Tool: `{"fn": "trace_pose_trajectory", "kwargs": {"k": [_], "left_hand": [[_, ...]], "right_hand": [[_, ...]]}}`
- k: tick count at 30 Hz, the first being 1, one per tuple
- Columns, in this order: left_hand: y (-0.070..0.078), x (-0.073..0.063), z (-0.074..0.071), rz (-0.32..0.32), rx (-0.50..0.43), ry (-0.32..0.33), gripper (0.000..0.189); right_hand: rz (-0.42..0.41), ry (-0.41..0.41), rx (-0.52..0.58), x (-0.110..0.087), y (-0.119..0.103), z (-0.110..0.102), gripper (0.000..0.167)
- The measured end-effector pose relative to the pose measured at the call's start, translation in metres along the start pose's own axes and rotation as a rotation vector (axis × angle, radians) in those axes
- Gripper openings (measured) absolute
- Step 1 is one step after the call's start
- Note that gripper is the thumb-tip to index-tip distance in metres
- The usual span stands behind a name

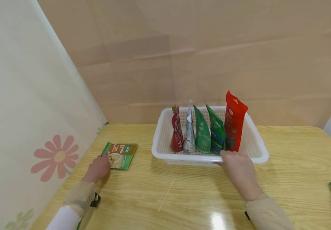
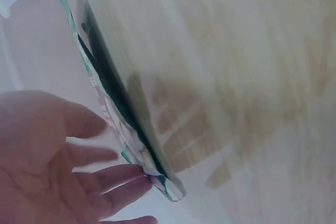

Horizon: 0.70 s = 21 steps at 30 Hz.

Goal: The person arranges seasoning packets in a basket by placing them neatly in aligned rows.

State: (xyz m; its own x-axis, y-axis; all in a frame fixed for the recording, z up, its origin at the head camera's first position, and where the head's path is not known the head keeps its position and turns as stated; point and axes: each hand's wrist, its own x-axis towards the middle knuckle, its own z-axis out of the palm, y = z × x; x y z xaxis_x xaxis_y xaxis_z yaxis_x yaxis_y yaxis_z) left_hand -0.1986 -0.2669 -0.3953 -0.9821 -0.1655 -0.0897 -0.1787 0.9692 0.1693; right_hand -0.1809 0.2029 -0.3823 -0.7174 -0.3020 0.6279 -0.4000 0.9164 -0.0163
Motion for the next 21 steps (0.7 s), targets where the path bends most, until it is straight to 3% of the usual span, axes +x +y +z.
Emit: {"fn": "trace_pose_trajectory", "kwargs": {"k": [5, 10, 16, 21], "left_hand": [[-0.008, 0.004, -0.003, -0.103, -0.112, 0.130, 0.048], [-0.023, 0.011, 0.002, -0.207, -0.253, 0.101, 0.053], [-0.030, 0.013, 0.001, -0.177, -0.315, 0.105, 0.038], [-0.031, 0.014, 0.001, -0.154, -0.402, 0.076, 0.036]], "right_hand": [[-0.014, 0.006, -0.011, 0.000, 0.000, 0.000, 0.038], [-0.035, 0.016, -0.014, -0.002, 0.001, 0.002, 0.040], [-0.026, 0.030, -0.016, -0.003, 0.001, 0.002, 0.038], [-0.031, 0.037, -0.031, -0.002, 0.000, 0.002, 0.040]]}}
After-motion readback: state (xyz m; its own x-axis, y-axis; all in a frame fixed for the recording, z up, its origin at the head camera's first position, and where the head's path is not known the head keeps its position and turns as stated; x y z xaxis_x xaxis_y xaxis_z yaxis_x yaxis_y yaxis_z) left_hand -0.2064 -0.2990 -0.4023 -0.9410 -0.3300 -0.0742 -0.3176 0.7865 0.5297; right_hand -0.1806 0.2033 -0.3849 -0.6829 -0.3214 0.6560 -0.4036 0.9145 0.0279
